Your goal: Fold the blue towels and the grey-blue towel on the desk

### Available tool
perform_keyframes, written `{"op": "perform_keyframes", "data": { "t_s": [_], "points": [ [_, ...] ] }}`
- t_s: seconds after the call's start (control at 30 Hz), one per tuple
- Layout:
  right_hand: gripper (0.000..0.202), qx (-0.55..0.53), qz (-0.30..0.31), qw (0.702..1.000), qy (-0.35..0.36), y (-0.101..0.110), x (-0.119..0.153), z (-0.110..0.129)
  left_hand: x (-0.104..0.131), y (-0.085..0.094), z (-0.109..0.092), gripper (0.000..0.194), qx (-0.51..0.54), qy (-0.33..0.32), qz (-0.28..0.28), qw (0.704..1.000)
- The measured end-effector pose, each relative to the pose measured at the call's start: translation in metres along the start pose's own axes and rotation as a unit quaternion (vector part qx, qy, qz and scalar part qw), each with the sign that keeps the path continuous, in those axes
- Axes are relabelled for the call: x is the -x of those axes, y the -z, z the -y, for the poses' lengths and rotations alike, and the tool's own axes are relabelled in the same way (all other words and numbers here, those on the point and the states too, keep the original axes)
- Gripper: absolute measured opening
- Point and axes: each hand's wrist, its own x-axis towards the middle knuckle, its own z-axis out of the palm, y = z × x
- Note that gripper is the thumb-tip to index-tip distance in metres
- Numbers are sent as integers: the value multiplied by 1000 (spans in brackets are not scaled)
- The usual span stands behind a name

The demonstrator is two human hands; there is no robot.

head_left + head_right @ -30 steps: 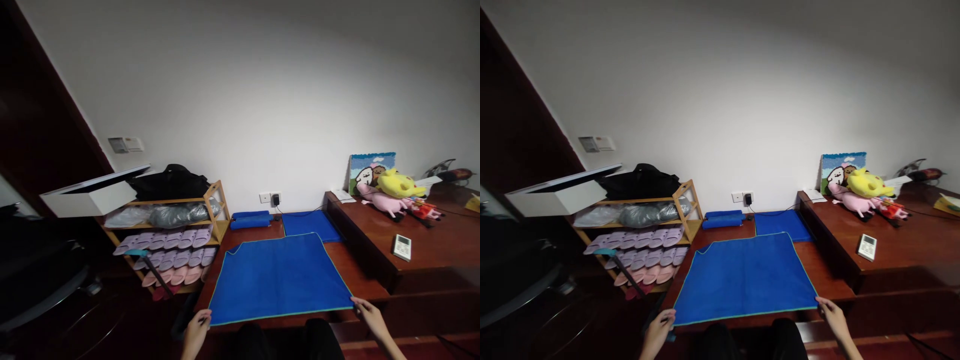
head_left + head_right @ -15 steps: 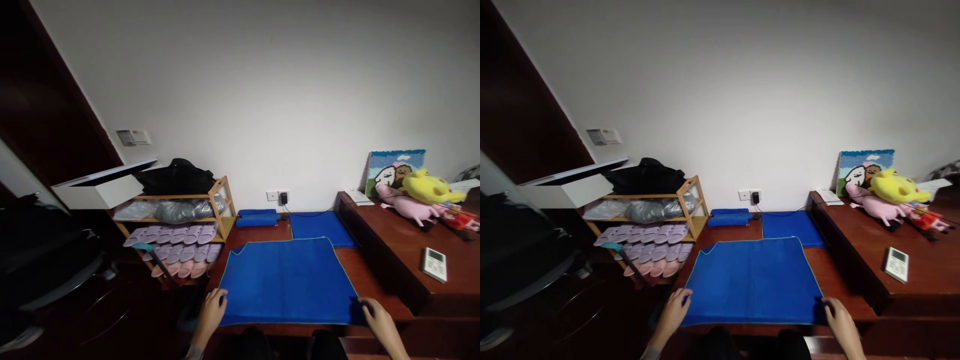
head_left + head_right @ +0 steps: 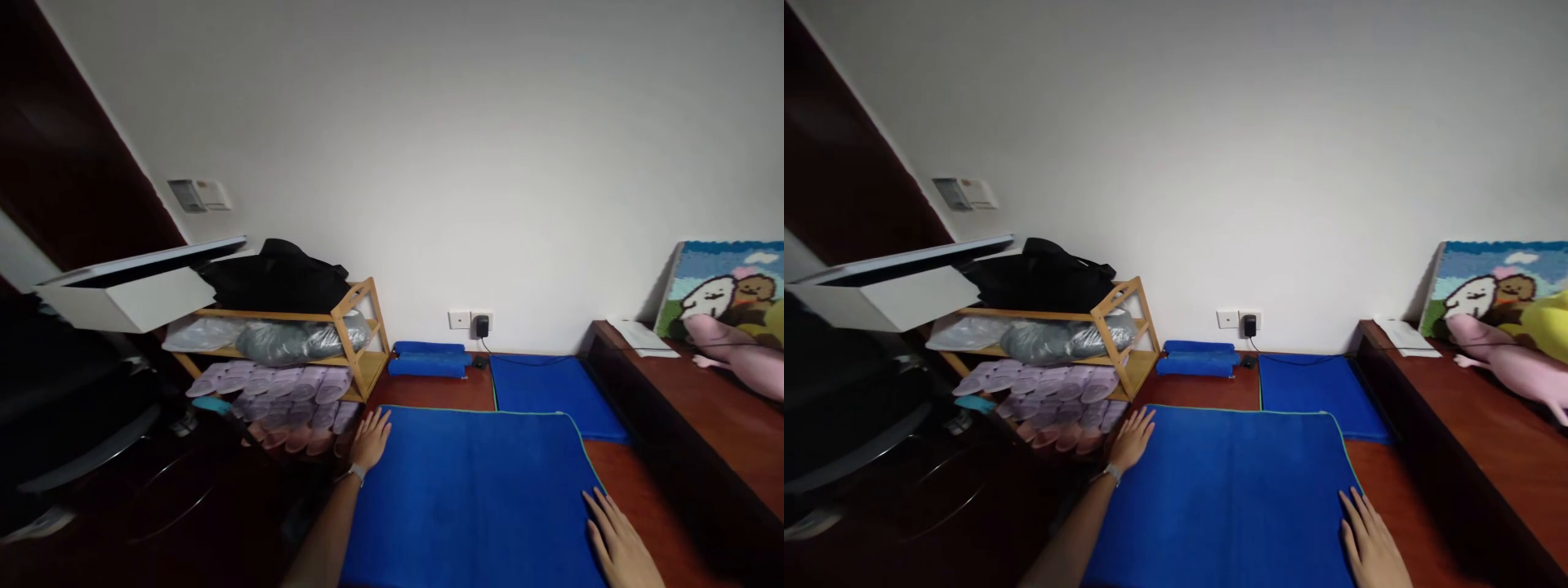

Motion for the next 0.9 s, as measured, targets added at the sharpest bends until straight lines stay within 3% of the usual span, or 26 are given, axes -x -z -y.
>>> {"op": "perform_keyframes", "data": {
  "t_s": [0.1,0.27,0.37,0.53,0.67,0.9],
  "points": [
    [65,16,9,1000,-4,2,2,1,-14,-6,7,51,-16,6,-18,1000],
    [62,77,10,997,-28,11,-7,18,-4,-30,-21,53,-22,-52,-19,998],
    [60,109,13,994,-14,13,-40,42,5,-42,-36,53,-30,-70,5,997],
    [59,105,48,992,52,-1,-126,80,7,-44,-39,55,-42,-73,27,996],
    [58,123,86,988,43,-15,-160,76,6,-41,-40,56,-51,-74,27,996],
    [59,133,68,989,7,-25,-160,62,2,-40,-32,56,-64,-72,51,994]
  ]
}}
